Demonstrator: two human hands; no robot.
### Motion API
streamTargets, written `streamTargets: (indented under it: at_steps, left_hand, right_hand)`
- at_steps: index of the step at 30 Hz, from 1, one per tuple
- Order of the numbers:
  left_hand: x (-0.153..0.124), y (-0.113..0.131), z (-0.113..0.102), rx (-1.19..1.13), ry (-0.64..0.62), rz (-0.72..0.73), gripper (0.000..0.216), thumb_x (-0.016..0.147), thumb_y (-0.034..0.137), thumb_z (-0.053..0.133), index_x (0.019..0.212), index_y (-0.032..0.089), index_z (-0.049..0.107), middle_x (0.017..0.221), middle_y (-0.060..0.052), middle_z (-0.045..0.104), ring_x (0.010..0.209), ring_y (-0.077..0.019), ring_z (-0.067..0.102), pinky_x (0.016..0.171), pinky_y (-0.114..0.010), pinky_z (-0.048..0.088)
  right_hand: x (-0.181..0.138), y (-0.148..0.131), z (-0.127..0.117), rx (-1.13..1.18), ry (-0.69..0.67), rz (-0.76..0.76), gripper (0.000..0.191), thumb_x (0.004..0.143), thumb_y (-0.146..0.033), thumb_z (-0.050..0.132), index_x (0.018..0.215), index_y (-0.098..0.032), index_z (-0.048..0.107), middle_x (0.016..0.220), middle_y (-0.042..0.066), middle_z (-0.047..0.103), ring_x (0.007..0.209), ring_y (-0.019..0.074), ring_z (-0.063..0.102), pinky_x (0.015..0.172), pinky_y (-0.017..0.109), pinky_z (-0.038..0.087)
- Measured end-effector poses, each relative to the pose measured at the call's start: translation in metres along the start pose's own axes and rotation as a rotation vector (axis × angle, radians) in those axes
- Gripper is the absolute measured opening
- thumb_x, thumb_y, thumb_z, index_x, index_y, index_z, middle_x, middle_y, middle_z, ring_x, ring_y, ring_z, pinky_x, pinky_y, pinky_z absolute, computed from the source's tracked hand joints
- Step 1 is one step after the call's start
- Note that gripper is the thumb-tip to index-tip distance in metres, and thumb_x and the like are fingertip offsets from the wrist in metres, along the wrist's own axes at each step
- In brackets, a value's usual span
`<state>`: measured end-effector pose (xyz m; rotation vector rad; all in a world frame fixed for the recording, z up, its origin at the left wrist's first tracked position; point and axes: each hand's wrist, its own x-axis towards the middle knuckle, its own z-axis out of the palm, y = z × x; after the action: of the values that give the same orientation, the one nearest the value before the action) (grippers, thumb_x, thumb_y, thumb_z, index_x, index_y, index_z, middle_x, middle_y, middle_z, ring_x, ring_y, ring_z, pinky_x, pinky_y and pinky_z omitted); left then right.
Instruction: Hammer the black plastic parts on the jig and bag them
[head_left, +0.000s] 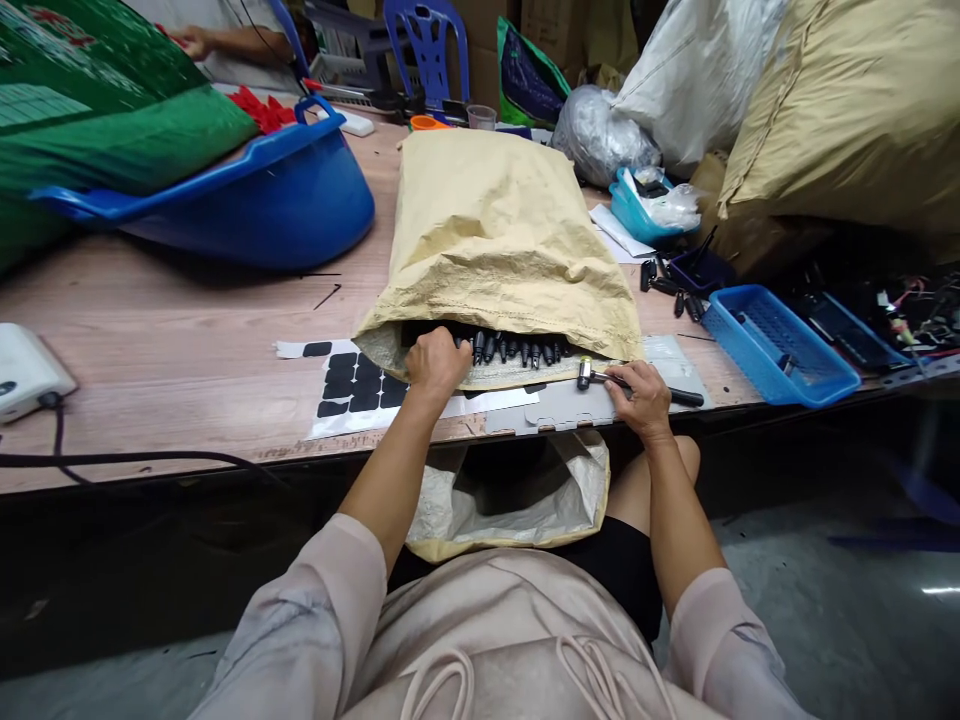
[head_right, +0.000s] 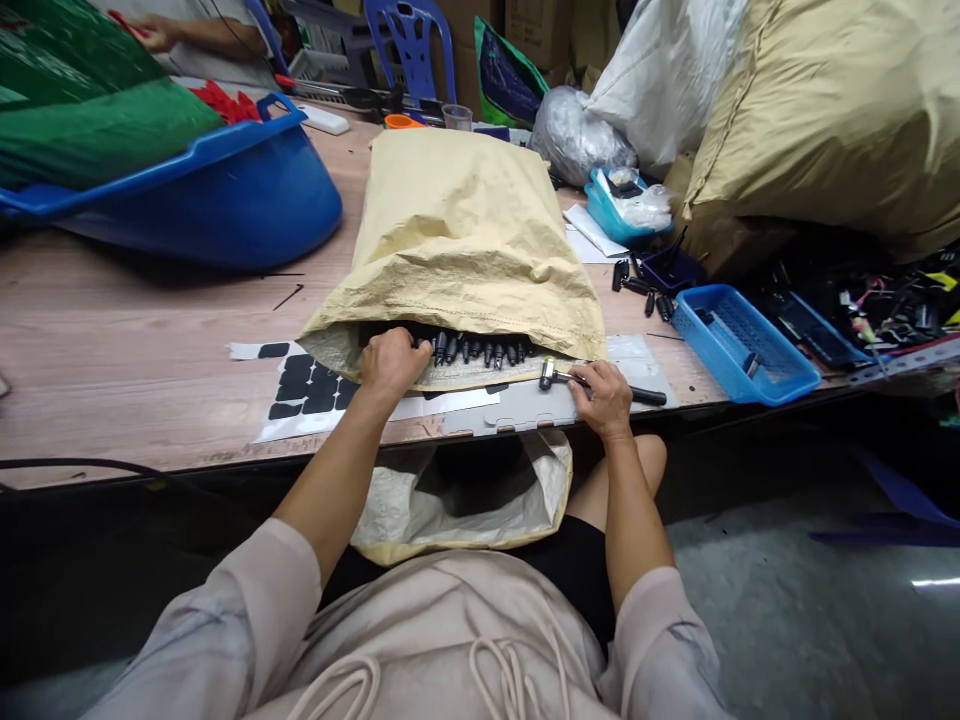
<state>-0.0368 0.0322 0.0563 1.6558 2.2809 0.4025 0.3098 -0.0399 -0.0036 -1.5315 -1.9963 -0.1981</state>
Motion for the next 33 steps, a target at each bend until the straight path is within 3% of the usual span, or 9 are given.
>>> streamTargets:
  at_steps: [3,5,9,13,15,19,25,33]
  left_hand:
    - [-0.012,-0.005,-0.010,0.046,-0.043,-0.019,0.020,0.081,0.035,0.069,0.089,0.017,0.072,0.097,-0.019,0.076,0.098,-0.0388,0.072,0.082,-0.047,0.056]
    - [-0.025,-0.011,-0.019,0.052,-0.004,0.007,0.019,0.079,0.033,0.071,0.092,0.019,0.071,0.097,-0.016,0.076,0.099,-0.0371,0.071,0.083,-0.046,0.055]
    - [-0.056,-0.009,-0.023,-0.062,0.089,0.238,0.015,0.083,0.028,0.069,0.096,0.022,0.068,0.100,-0.008,0.074,0.100,-0.0301,0.067,0.087,-0.041,0.053]
    - [-0.074,0.014,0.008,-0.267,-0.127,0.625,0.010,0.084,0.023,0.071,0.092,0.023,0.065,0.095,-0.003,0.072,0.094,-0.0235,0.064,0.083,-0.035,0.051]
    - [-0.076,0.025,0.030,-0.328,-0.193,0.721,0.010,0.084,0.022,0.072,0.090,0.022,0.065,0.094,-0.003,0.071,0.094,-0.0228,0.062,0.083,-0.034,0.050]
    - [-0.073,0.034,0.062,-0.338,-0.158,0.768,0.010,0.085,0.025,0.074,0.093,0.022,0.069,0.097,-0.005,0.071,0.096,-0.0243,0.060,0.087,-0.038,0.049]
    - [-0.067,0.030,0.071,-0.370,-0.157,0.759,0.011,0.085,0.026,0.075,0.095,0.023,0.073,0.094,-0.004,0.069,0.095,-0.0237,0.060,0.088,-0.038,0.049]
    - [-0.066,0.033,0.073,-0.374,-0.177,0.716,0.011,0.085,0.028,0.075,0.095,0.023,0.075,0.093,-0.004,0.067,0.097,-0.0244,0.061,0.089,-0.038,0.049]
  right_hand:
    - [0.000,-0.002,0.000,-0.003,-0.004,0.012,0.018,0.095,-0.032,0.062,0.103,-0.026,0.077,0.094,0.005,0.070,0.092,0.0245,0.060,0.087,0.036,0.049]
    - [0.000,-0.004,-0.001,-0.004,-0.006,0.019,0.018,0.095,-0.032,0.062,0.103,-0.026,0.077,0.094,0.005,0.069,0.092,0.0244,0.060,0.087,0.036,0.049]
    - [0.000,-0.005,-0.001,-0.006,-0.014,0.023,0.017,0.095,-0.031,0.062,0.102,-0.026,0.076,0.094,0.005,0.069,0.093,0.0243,0.060,0.087,0.036,0.049]
    - [-0.001,-0.003,-0.001,0.018,0.003,0.014,0.017,0.096,-0.031,0.062,0.102,-0.026,0.077,0.095,0.005,0.069,0.094,0.0246,0.061,0.088,0.037,0.048]
    - [-0.001,-0.001,0.000,0.020,0.004,0.003,0.017,0.097,-0.032,0.062,0.102,-0.026,0.077,0.096,0.006,0.070,0.094,0.0246,0.061,0.088,0.037,0.048]
    - [-0.001,0.002,0.001,-0.001,-0.015,-0.006,0.018,0.099,-0.033,0.060,0.104,-0.026,0.077,0.098,0.006,0.071,0.094,0.0247,0.061,0.087,0.037,0.049]
    - [0.004,-0.003,-0.011,0.032,-0.041,-0.034,0.021,0.102,-0.032,0.057,0.107,-0.027,0.076,0.097,0.006,0.072,0.093,0.0243,0.064,0.087,0.037,0.052]
    - [-0.002,-0.066,-0.040,0.249,0.068,0.007,0.029,0.106,-0.030,0.051,0.125,-0.026,0.072,0.110,0.008,0.076,0.102,0.0226,0.072,0.094,0.037,0.058]
